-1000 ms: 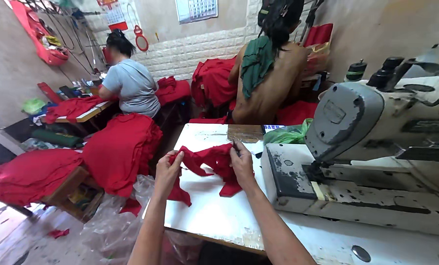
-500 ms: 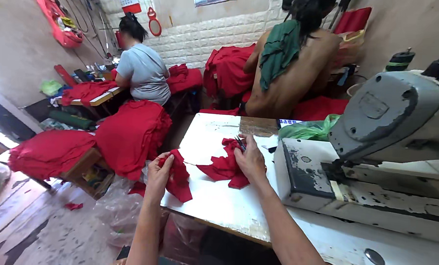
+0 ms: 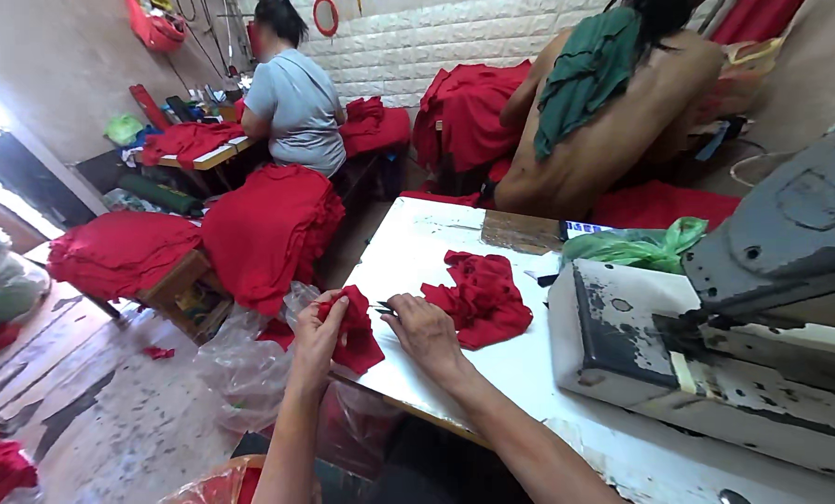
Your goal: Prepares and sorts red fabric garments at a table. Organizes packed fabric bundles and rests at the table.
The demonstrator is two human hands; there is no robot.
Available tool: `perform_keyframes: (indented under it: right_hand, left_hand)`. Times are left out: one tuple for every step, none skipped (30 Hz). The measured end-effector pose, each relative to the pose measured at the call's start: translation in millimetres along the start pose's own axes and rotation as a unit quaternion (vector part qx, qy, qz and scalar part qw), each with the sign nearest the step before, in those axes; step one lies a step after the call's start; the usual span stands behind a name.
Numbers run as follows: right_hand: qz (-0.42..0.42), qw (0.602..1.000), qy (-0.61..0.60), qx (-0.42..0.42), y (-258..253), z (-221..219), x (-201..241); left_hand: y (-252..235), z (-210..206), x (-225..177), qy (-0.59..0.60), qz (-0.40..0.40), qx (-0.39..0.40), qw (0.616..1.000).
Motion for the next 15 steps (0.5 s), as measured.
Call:
perform_keyframes:
  right_hand:
    - [-0.002, 1.0, 0.009, -0.001, 0, -1, -1]
    - [-0.01, 1.0, 0.01, 0.0, 0, -2, -3]
    - [-0.029, 1.0, -0.005, 0.007, 0, -2, -6]
    - [-0.062, 0.997, -0.042, 0.025, 0, -1, -11]
    - [-0.107, 0.987, -0.103, 0.055, 0, 0, -17]
    - [-0.158, 0.964, -0.19, 0.094, -1, 1, -24]
    - [-0.206, 0.93, -0.282, 0.118, -2, 2, -30]
    - [-0.245, 0.89, -0.361, 0.13, -2, 2, -33]
    - [-0.269, 0.85, -0.432, 0.138, -3, 1, -35]
    - [-0.275, 0.813, -0.492, 0.148, -3, 0, -35]
    - [-0.27, 0.783, -0.539, 0.155, -3, 1, -33]
    - [-0.264, 0.76, -0.573, 0.156, -2, 2, -32]
    - [-0.26, 0.749, -0.593, 0.141, -2, 2, -33]
    - [-0.26, 0.743, -0.606, 0.114, -1, 3, -35]
    - [-0.262, 0.738, -0.616, 0.088, -2, 4, -38]
  left_hand:
    - [1, -2, -1, 0.01, 0.005, 0.001, 1.0]
    - [3, -3, -2, 0.022, 0.009, 0.003, 1.0]
    - [4, -5, -2, 0.04, 0.011, 0.005, 0.999]
    - [4, -7, -3, 0.064, 0.013, 0.005, 0.998]
    - [5, -9, -4, 0.093, 0.017, 0.007, 0.995]
    - [6, -13, -5, 0.125, 0.021, 0.011, 0.992]
    - [8, -17, -6, 0.151, 0.025, 0.017, 0.988]
    - [10, -22, -7, 0.169, 0.029, 0.028, 0.985]
    - [12, -28, -7, 0.179, 0.031, 0.039, 0.983]
    - [13, -33, -7, 0.18, 0.034, 0.053, 0.982]
    - [14, -39, -7, 0.176, 0.038, 0.067, 0.981]
    - [14, -44, -6, 0.168, 0.042, 0.082, 0.981]
    - [14, -48, -4, 0.157, 0.041, 0.098, 0.982]
    - [14, -50, -4, 0.142, 0.037, 0.108, 0.983]
    - [14, -52, -3, 0.127, 0.03, 0.112, 0.985]
Point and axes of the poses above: each hand's wrist, its own y-axis away from the middle knuckle, its own z-axis out of the back of the hand, x = y × z, the point moved 5 cm from there along -y, towards the middle knuckle, and after that the axes turned 13 degrees about y, right-handed, at the moved point
